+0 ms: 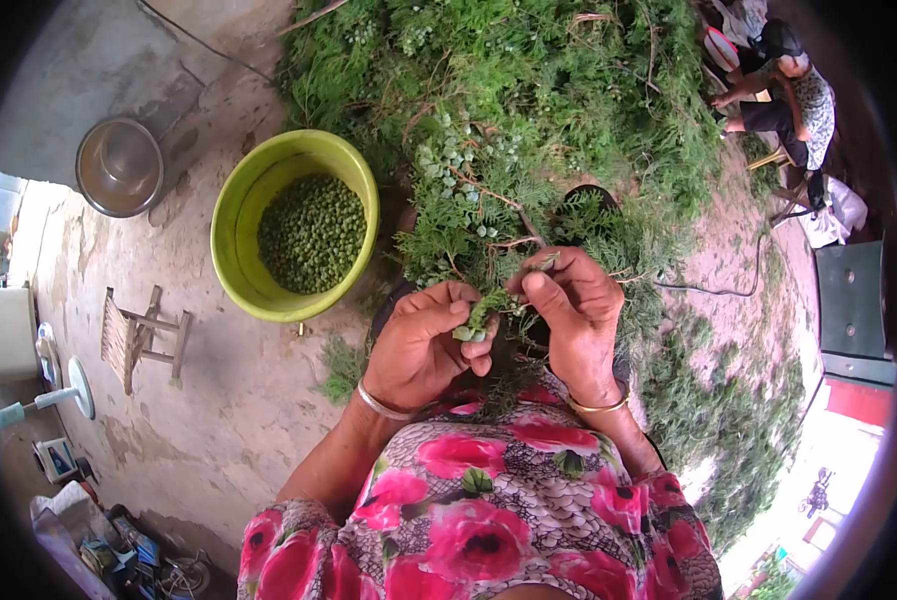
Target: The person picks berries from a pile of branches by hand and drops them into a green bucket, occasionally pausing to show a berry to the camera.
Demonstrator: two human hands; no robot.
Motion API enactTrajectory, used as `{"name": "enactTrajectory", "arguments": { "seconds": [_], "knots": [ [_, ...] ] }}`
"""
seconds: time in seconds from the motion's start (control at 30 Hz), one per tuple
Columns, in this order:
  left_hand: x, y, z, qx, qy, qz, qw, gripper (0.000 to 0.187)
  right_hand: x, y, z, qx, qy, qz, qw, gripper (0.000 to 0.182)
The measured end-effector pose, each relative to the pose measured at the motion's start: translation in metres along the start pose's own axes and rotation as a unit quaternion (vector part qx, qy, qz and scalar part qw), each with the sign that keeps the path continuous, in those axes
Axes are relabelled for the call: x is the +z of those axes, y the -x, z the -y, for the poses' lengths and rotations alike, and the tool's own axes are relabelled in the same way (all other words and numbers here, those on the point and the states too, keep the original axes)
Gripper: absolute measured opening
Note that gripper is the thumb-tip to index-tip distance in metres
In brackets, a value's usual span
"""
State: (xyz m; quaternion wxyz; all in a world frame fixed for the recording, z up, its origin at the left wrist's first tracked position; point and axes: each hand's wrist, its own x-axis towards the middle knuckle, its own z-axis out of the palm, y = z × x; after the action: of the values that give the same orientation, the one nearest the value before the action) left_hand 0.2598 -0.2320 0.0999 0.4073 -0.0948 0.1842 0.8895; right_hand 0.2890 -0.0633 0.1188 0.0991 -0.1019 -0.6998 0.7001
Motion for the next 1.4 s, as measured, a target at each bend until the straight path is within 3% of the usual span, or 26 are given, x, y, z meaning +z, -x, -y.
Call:
{"name": "enactTrajectory", "arguments": {
  "seconds": [0.07, 0.13, 0.17, 0.2, 0.27, 0.37, 0.6, 0.73, 0.8, 0.87, 0.9, 0.97, 1.0, 1.13, 1.23, 1.3, 1.33, 1.4],
  "knots": [
    [0.002, -0.001, -0.001, 0.019, -0.005, -0.004, 1.000, 0.013, -0.002, 0.005, 0.003, -0.003, 0.003, 0.003, 1.000, 0.008],
    [0.004, -0.001, 0.001, 0.035, -0.009, -0.007, 0.999, 0.012, 0.002, 0.012, 0.014, -0.053, 0.096, 0.051, 0.993, 0.013],
    [0.004, -0.002, 0.003, 0.061, -0.059, -0.033, 0.996, 0.011, 0.008, 0.016, 0.023, 0.028, 0.001, 0.065, 0.998, 0.017],
    [0.005, -0.002, 0.006, 0.087, -0.109, -0.059, 0.988, 0.010, 0.010, 0.017, 0.023, 0.032, 0.011, 0.080, 0.996, 0.017],
    [0.012, -0.002, 0.009, 0.097, -0.131, -0.078, 0.984, 0.009, 0.008, 0.015, 0.013, -0.063, 0.139, 0.070, 0.986, 0.015],
    [0.017, -0.002, 0.012, 0.116, -0.153, -0.106, 0.976, 0.007, 0.004, 0.012, 0.006, -0.116, 0.156, 0.094, 0.976, 0.010],
    [0.013, 0.000, 0.010, 0.073, -0.132, -0.091, 0.984, 0.006, -0.002, 0.014, 0.002, -0.008, 0.099, 0.117, 0.988, 0.011],
    [0.027, 0.000, 0.011, 0.080, -0.161, -0.134, 0.974, 0.007, 0.001, 0.015, -0.004, -0.085, 0.144, 0.117, 0.979, 0.011],
    [0.022, -0.002, 0.013, 0.091, -0.204, -0.089, 0.971, 0.011, 0.001, 0.015, -0.005, -0.131, 0.191, 0.110, 0.967, 0.011],
    [0.014, -0.005, 0.012, 0.073, -0.169, -0.067, 0.981, 0.012, 0.002, 0.017, -0.001, -0.042, 0.114, 0.101, 0.987, 0.008],
    [0.010, -0.006, 0.011, 0.055, -0.133, -0.044, 0.989, 0.013, 0.002, 0.017, -0.001, -0.043, 0.114, 0.102, 0.987, 0.008],
    [0.002, -0.009, 0.006, 0.028, -0.072, -0.029, 0.997, 0.013, 0.000, 0.016, -0.004, 0.021, -0.029, 0.076, 0.996, 0.008],
    [-0.001, -0.009, 0.005, 0.001, -0.010, -0.014, 1.000, 0.013, -0.001, 0.016, -0.007, 0.021, -0.028, 0.076, 0.996, 0.008],
    [0.001, -0.007, 0.005, 0.003, -0.010, -0.006, 1.000, 0.016, -0.007, 0.013, -0.006, 0.090, -0.090, 0.065, 0.990, 0.007],
    [0.004, -0.008, 0.004, 0.013, -0.028, -0.006, 1.000, 0.017, -0.007, 0.012, -0.002, 0.068, 0.031, 0.020, 0.997, 0.006],
    [0.005, -0.008, 0.004, 0.022, -0.033, -0.013, 0.999, 0.018, -0.008, 0.012, -0.010, -0.049, 0.091, 0.021, 0.994, 0.010],
    [0.006, -0.008, 0.003, 0.022, -0.033, -0.013, 0.999, 0.018, -0.009, 0.011, -0.010, -0.049, 0.091, 0.021, 0.994, 0.010],
    [0.005, -0.004, 0.000, 0.004, -0.005, -0.047, 0.999, 0.018, -0.011, 0.010, -0.008, -0.102, 0.221, 0.031, 0.970, 0.013]
  ]
}}
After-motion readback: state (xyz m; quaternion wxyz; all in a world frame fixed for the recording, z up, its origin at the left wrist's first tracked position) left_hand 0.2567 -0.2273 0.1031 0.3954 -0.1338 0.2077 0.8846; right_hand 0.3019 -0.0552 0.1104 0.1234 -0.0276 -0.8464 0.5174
